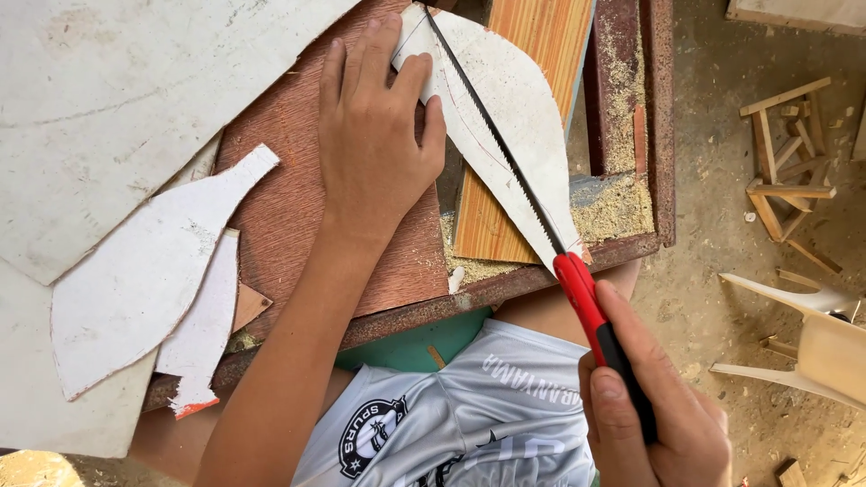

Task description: Using a hand saw to cut a curved shape out of a thin metal sheet on a workbench

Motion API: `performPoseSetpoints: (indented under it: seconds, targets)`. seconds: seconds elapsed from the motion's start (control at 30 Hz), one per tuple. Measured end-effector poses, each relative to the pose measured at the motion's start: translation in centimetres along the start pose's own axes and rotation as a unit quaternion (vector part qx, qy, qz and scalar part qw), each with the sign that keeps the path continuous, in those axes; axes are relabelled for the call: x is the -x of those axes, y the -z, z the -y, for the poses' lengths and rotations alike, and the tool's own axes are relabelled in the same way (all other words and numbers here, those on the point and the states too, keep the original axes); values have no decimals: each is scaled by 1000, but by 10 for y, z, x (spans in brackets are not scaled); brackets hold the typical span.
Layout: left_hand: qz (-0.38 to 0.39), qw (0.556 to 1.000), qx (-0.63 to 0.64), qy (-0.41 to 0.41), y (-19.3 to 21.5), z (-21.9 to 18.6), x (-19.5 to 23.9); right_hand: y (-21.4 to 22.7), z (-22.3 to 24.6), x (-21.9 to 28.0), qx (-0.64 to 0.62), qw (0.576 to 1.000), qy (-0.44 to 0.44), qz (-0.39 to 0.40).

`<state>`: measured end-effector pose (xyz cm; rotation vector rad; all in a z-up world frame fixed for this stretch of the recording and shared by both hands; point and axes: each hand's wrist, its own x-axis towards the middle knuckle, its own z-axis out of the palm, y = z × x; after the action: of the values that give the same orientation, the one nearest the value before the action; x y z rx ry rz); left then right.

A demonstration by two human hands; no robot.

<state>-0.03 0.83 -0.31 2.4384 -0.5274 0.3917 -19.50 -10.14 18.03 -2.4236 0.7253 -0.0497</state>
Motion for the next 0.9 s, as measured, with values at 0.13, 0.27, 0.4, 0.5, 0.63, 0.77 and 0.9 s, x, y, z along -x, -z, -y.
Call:
performPoseSetpoints:
  seconds: [0.13,0.27,0.4,0.5,0.63,0.77,0.9]
  targets:
    - [-3,1000,-5,-7,-2,1,0,8,7,-6,41,999,-19,19]
    - [-5,1000,9,-19,-2,4,1,-5,-4,-26,40,988,79,124]
    - [-9,1000,1,-18,-5,4,2,-40,7,-58,35,978,165,123]
    - [-16,1000,1,-23,-6,2,1,-62,11,-86,-31,979,137,146]
    - [-12,1000,13,-15,-5,3,2,-87,23,-111,-65,974,159,147]
    - [-11,1000,23,-13,-5,3,2,-115,11,-133,-96,971,184,119]
    - [-11,1000,0,-11,-6,2,1,-124,-3,-137,-125,968,191,103]
